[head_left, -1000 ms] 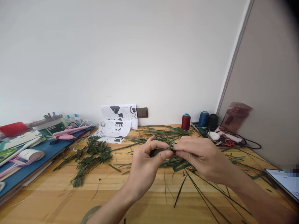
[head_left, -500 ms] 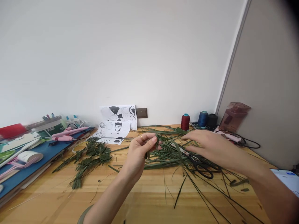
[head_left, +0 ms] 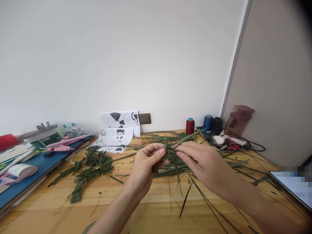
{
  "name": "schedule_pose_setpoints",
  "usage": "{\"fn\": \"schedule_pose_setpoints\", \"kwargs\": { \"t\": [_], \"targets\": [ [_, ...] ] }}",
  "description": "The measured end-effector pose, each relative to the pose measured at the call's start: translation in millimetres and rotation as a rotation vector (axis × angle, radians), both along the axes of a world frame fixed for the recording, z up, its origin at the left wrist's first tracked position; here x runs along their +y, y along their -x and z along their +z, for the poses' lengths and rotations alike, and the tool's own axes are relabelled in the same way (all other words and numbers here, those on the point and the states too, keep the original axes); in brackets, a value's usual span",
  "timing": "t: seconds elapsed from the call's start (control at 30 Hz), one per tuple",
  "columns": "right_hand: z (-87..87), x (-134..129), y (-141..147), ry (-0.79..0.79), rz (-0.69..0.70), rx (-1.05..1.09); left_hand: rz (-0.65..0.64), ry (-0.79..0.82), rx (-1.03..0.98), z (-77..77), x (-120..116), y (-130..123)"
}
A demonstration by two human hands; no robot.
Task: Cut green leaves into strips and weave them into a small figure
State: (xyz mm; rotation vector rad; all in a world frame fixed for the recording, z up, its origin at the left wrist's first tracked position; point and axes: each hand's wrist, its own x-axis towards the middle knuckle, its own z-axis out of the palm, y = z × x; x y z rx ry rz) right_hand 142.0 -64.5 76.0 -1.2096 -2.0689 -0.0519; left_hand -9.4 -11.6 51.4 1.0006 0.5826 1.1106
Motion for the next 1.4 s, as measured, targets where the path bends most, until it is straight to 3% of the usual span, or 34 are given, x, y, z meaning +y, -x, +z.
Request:
{"fn": "schedule_pose_setpoints", "kwargs": {
  "t": [0.2,0.33,0.47,0.67,0.73,0.97,1.27,1.33,1.4],
  "targets": [
    [1.3,0,-1,0.35,0.093,0.269,-0.007,-0.08,0.062,-1.0,-3,-1],
    [-0.4,2,0,0.393,0.103,0.435,0.043,-0.177,0.139,0.9,-6,-1],
    [-3.2,-1,3,0.187,0.011,0.357,0.053,-0.195,0.192,3.8,-12,-4],
    [-17.4,-1,2,-0.601,-0.059,-0.181,0.078,-0.105,0.165,4.7,-21,-7],
    [-21.2,3,-1,-0.689,-0.094,-0.28,0.042,-0.083,0.178,4.3,-22,-7],
    [-24.2,9,0,-0.717,-0.112,-0.347,-0.032,-0.106,0.196,6.6,-22,-4],
    [-16.6,3,7,-0.442,-0.113,-0.02,0.051,-0.163,0.158,8.0,-28,-6],
    [-11.7,1,6,-0.209,-0.104,0.121,0.077,-0.173,0.157,7.3,-29,-7],
    [-5.7,-1,3,0.159,-0.017,0.318,0.107,-0.204,0.17,6.3,-29,-8]
  ]
}}
